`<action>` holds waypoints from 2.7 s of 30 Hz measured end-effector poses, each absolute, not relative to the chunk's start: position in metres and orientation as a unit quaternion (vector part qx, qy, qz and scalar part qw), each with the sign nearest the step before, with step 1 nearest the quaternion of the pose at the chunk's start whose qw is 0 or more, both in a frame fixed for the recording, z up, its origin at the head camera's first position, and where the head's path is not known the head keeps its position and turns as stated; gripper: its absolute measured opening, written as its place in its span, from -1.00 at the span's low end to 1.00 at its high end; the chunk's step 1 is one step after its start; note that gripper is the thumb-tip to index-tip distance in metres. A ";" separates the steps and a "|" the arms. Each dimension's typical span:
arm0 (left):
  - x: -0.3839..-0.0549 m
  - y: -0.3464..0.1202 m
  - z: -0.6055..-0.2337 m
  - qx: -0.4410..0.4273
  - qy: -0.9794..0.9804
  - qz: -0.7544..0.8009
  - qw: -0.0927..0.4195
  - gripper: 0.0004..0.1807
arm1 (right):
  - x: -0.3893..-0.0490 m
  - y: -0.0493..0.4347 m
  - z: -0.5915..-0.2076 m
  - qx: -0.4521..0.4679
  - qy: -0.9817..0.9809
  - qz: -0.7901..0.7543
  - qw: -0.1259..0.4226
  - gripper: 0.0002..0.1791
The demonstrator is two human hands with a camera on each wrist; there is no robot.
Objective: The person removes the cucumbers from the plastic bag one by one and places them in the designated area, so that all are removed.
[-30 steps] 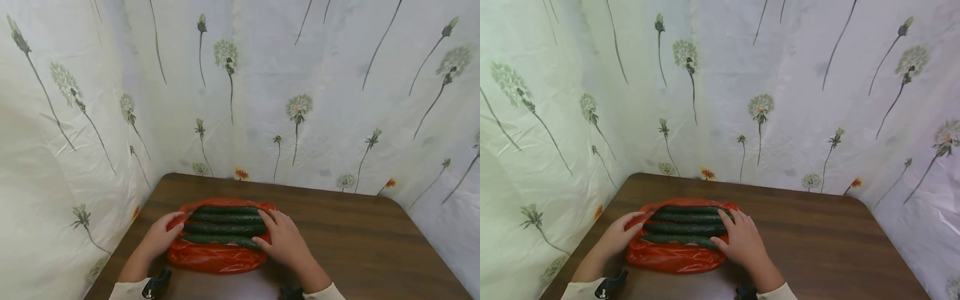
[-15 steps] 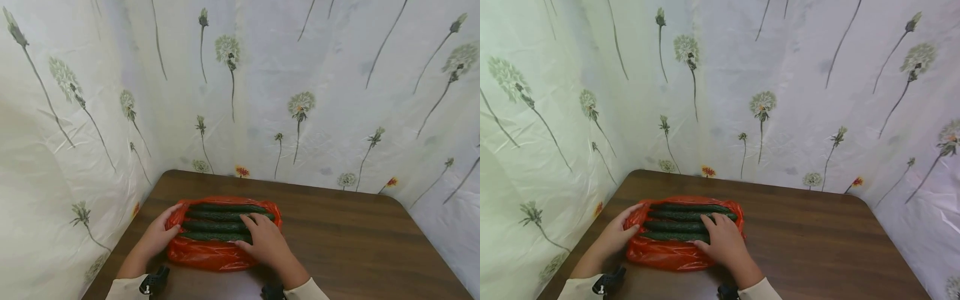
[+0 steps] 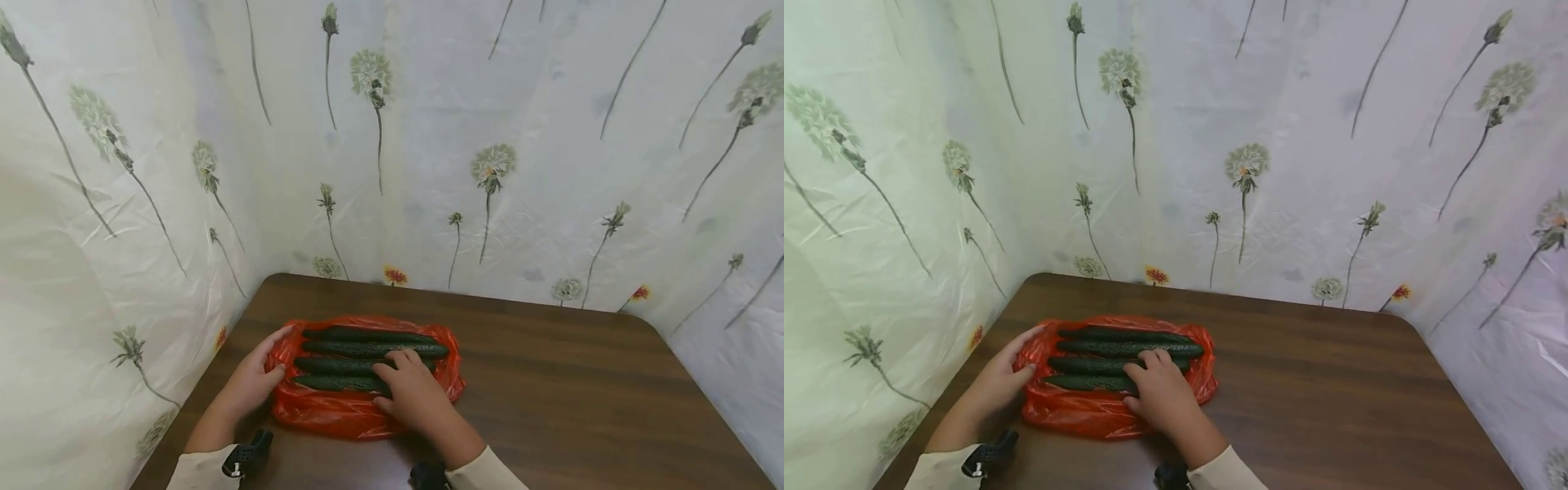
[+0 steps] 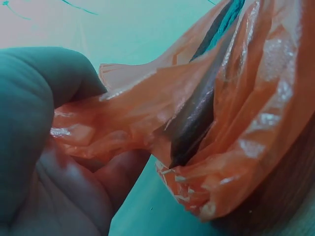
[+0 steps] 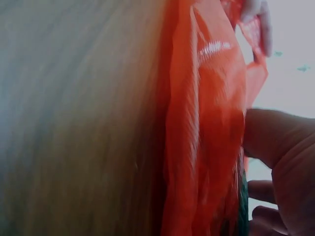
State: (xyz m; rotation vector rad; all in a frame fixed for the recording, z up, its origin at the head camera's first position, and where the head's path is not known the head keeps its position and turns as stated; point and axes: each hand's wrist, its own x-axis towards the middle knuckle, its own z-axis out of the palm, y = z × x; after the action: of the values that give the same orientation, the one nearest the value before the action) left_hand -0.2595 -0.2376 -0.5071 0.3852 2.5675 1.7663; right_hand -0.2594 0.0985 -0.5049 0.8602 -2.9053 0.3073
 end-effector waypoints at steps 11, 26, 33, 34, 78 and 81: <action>-0.261 -0.237 -0.508 0.138 0.816 0.561 -0.005 -0.19 | -0.257 0.085 -0.508 0.291 -0.947 0.112 0.078 -0.65; -0.261 -0.239 -0.507 0.141 0.826 0.545 -0.012 -0.20 | -0.257 0.082 -0.505 0.254 -0.956 0.142 0.046 -0.72; -0.261 -0.239 -0.509 0.130 0.841 0.525 -0.012 -0.19 | -0.256 0.078 -0.507 0.252 -0.960 0.112 0.052 -0.55; -0.261 -0.239 -0.509 0.126 0.842 0.525 -0.010 -0.19 | -0.256 0.077 -0.509 0.252 -0.960 0.108 0.057 -0.54; -0.260 -0.235 -0.508 0.111 0.844 0.524 -0.004 -0.18 | -0.243 0.068 -0.509 0.255 -0.962 0.032 0.091 -0.74; -0.260 -0.235 -0.507 0.113 0.843 0.525 -0.003 -0.18 | -0.242 0.068 -0.508 0.254 -0.961 0.028 0.101 -0.74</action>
State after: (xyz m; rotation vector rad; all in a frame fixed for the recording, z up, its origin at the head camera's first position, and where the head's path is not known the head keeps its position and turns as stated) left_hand -0.2600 -0.2346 -0.5074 0.3567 2.6555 1.6534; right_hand -0.2424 0.0681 -0.5083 0.7518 -2.8410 0.0817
